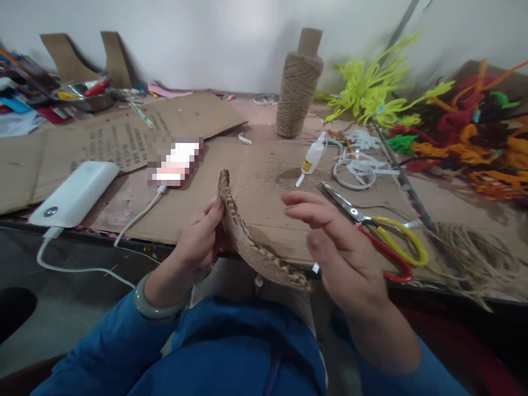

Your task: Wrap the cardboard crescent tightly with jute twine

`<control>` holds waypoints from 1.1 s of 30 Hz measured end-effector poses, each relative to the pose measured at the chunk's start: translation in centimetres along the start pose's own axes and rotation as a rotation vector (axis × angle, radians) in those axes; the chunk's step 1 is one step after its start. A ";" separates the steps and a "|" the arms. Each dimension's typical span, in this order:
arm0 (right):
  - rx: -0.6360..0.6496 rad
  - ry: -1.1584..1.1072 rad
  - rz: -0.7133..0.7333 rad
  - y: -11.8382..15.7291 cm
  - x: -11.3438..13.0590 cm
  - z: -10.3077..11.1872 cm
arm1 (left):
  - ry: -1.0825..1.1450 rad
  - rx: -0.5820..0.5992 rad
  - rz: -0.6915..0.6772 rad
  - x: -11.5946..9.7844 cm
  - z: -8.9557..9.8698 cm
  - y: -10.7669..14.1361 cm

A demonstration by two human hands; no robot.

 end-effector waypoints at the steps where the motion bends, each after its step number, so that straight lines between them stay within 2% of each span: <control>1: 0.047 0.034 -0.017 -0.2 -0.2 -0.2 | 0.004 0.007 0.006 -0.1 -0.1 0.0; 5: 0.212 0.124 -0.060 -1.0 -0.6 -1.0 | -0.016 0.001 0.032 -0.3 -0.2 0.1; 9: 0.295 0.127 -0.071 -1.7 -0.9 -1.4 | -0.059 -0.012 0.038 -0.1 0.0 0.1; 13: 0.319 0.164 -0.110 -2.1 -1.2 -1.5 | -0.053 0.005 0.042 0.1 0.2 0.0; 21: 0.386 0.211 -0.095 -2.4 -1.3 -1.6 | -0.056 0.009 0.054 0.0 0.0 0.1; 25: 0.339 0.126 -0.129 -2.0 -1.3 -1.2 | -0.048 0.000 0.062 0.0 0.0 0.0; 29: 0.268 0.006 -0.080 -1.3 -1.0 -0.7 | -0.070 0.000 0.048 0.0 0.0 0.0; 33: 0.333 0.099 -0.057 -1.4 -0.4 -0.6 | -0.040 0.015 0.063 -0.1 -0.1 -0.1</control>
Point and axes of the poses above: each hand's wrist, its own y-axis away from the middle knuckle, its own z-axis out of the back of the hand, x = y × z, the point moved 2 cm from there along -y, towards the middle knuckle, and after that the axes turned 9 degrees about x, right-handed, at the moved point
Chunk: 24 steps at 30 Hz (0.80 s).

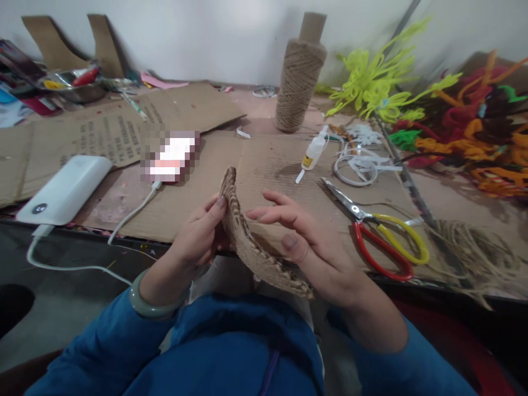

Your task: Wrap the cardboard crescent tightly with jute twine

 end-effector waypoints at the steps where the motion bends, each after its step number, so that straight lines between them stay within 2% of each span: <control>1: 0.020 0.036 -0.001 0.0 0.2 0.0 | 0.007 0.003 -0.001 0.0 0.0 0.0; 4: 0.042 0.100 0.009 -0.1 0.3 0.2 | -0.001 0.003 -0.013 -0.1 -0.1 0.0; 7: 0.039 0.056 0.025 0.0 -0.1 0.2 | -0.025 -0.007 -0.006 0.1 0.0 0.0; 9: -0.044 -0.047 0.041 0.2 -0.6 0.3 | -0.041 -0.017 -0.007 0.2 0.1 -0.1; 12: -0.234 -0.235 0.049 0.9 -0.9 0.5 | -0.051 -0.025 -0.020 0.2 0.3 -0.1; 14: -0.270 -0.290 0.017 1.7 -0.7 0.5 | -0.061 -0.027 -0.022 0.1 0.3 -0.1; 18: -0.257 -0.199 -0.100 3.3 0.0 0.0 | -0.071 -0.030 -0.040 -0.1 0.2 -0.2; 21: -0.265 -0.072 -0.118 3.9 -0.1 -0.5 | -0.058 -0.050 -0.064 -0.3 0.1 -0.1; 24: -0.371 0.022 -0.092 3.7 -0.7 -1.1 | -0.016 -0.067 -0.076 -0.4 0.1 -0.1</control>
Point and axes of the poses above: each hand's wrist, its own y-axis away from the middle knuckle, its own z-axis out of the back of the hand, x = y × z, the point moved 2 cm from there along -y, towards the middle knuckle, and after that the axes turned 9 degrees about x, right-handed, at the moved point
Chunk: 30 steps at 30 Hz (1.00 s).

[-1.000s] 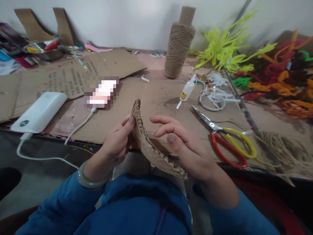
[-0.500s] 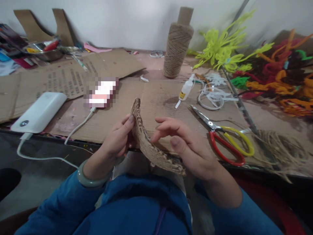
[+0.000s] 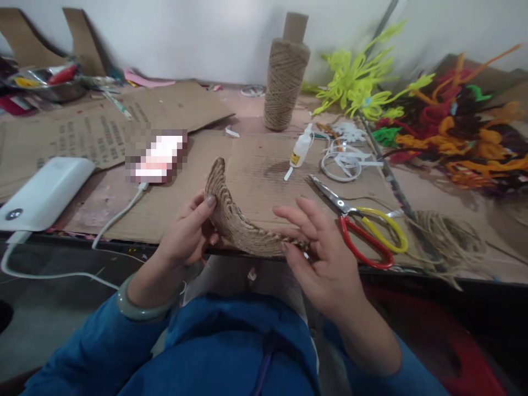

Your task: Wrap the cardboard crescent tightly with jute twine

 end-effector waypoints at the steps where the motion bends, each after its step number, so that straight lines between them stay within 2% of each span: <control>1: -0.061 0.008 0.010 -0.1 -0.2 -0.3 | 0.017 -0.012 -0.010 -0.1 0.1 0.0; 5: -0.321 0.025 0.101 -0.9 -0.4 -1.8 | 0.059 -0.019 -0.121 -0.2 -0.1 0.1; 8: -0.366 0.011 0.201 -1.4 -0.1 -3.5 | 0.109 0.019 -0.133 0.3 -0.9 0.4; 12: -0.329 -0.056 0.253 -1.4 -0.1 -5.0 | 0.271 0.127 -0.009 1.1 -2.6 1.1; 15: -0.300 -0.052 0.313 -0.9 -0.3 -4.9 | 0.334 0.148 0.042 1.3 -3.4 1.5; 19: -0.137 0.099 0.257 -0.1 -0.1 -3.5 | 0.337 0.137 0.004 1.4 -3.4 1.6; 23: 0.051 0.250 0.180 0.3 1.1 -2.1 | 0.284 0.159 -0.051 1.7 -3.4 1.6; 26: 0.106 0.277 0.170 0.2 1.7 -1.7 | 0.260 0.153 -0.085 1.8 -3.5 1.5; 30: 0.116 0.311 0.182 -0.2 1.6 -1.8 | 0.254 0.094 -0.108 1.8 -3.6 1.4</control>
Point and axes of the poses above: each hand's wrist, its own y-axis away from the middle knuckle, its own z-axis out of the back of the hand, x = y × z, the point moved 2 cm from there along -y, towards the middle knuckle, and after that the axes turned 9 degrees about x, right-handed, at the moved point
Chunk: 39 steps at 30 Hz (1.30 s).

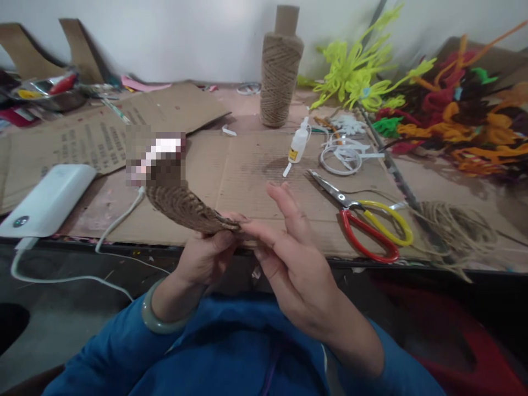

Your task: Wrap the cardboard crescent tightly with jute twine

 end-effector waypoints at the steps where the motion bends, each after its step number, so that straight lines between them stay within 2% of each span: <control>1: 0.000 0.008 0.002 0.0 -0.1 0.0 | -0.006 -0.007 -0.002 0.0 0.0 0.0; 16: 0.033 0.128 0.029 -0.3 -0.6 -0.1 | -0.007 0.003 0.008 0.1 -0.1 -0.1; 26: -0.090 0.550 0.238 -0.8 -0.2 -0.4 | -0.067 0.013 -0.027 0.4 0.0 -0.3; 31: -0.130 0.582 0.284 -0.8 -0.1 -0.3 | -0.063 0.019 -0.028 0.3 -0.2 -0.3; 39: -0.097 0.539 0.217 -1.1 -0.3 0.1 | -0.044 0.010 -0.027 0.4 -0.3 -0.2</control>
Point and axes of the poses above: each hand's wrist, its own y-axis away from the middle knuckle, its own z-axis out of the back of the hand, x = y × z, the point moved 2 cm from there along -y, towards the middle knuckle, and after that the axes turned 9 degrees about x, right-handed, at the moved point
